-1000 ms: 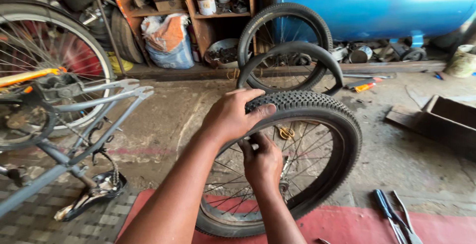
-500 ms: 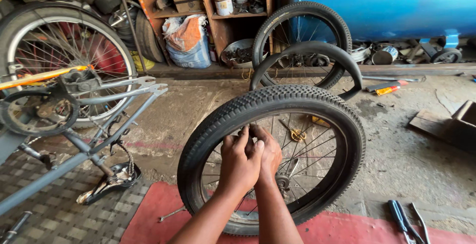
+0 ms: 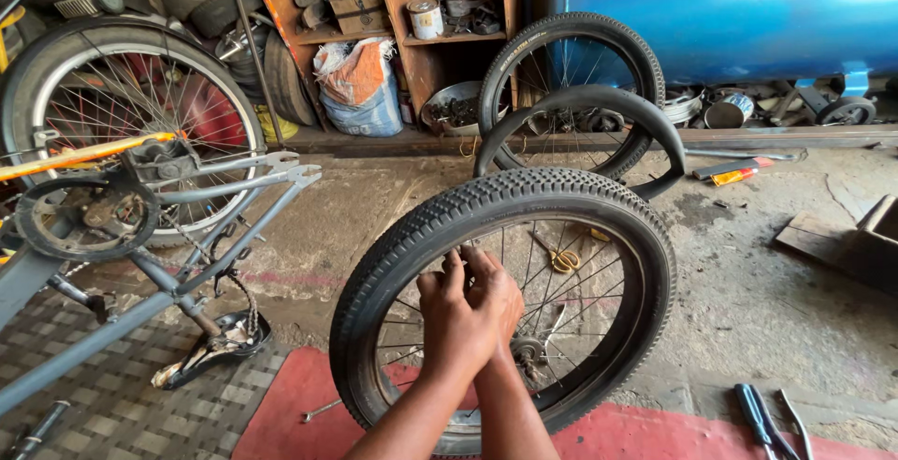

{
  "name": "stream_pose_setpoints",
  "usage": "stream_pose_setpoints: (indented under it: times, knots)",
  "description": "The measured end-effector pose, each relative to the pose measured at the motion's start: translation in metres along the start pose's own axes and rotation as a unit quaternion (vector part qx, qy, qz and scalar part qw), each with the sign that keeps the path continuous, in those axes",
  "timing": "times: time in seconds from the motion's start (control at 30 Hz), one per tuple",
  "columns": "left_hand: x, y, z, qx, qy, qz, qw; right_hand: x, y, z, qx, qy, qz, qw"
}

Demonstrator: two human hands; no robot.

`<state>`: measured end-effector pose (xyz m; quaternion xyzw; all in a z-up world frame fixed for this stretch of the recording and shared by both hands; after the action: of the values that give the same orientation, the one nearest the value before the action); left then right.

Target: The person removes a bicycle tire from a rim using a tool, extracts the inner tube, and manipulates the tube and valve stem by hand.

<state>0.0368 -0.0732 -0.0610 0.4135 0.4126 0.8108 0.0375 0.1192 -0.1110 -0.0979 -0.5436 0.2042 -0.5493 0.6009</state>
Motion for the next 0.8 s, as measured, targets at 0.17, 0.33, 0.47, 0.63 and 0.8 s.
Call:
stream_pose_setpoints:
  times: [0.17,0.33,0.47,0.63,0.8]
  knots:
    - [0.019,0.014,0.012,0.016,-0.047,0.061,0.997,0.007,-0.016,-0.004,-0.037,-0.013,0.011,0.999]
    - [0.043,0.036,0.013,0.155,-0.282,0.142,0.936,0.012,-0.014,-0.005,-0.076,-0.001,0.098,0.992]
    - [0.098,0.064,0.02,-0.099,-0.075,0.184,0.975,0.012,-0.022,-0.011,0.001,0.051,0.015,0.999]
    - [0.111,0.053,0.069,-0.241,-0.077,0.103,0.962,0.019,-0.04,-0.012,-0.011,0.091,0.019,0.996]
    - [0.099,0.021,0.094,-0.105,-0.146,0.049,0.982,0.025,-0.058,-0.005,0.009,0.107,0.009,0.994]
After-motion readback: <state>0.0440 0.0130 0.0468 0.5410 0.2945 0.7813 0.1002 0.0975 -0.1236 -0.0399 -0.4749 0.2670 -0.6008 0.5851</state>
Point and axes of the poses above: each hand's wrist, its own z-axis towards the middle knuckle, its own x-axis out of the back of the hand, y = z × x, the point moved 6 cm from there along z, towards the middle knuckle, and after that the axes turned 9 degrees about -y, right-handed, at the moved point
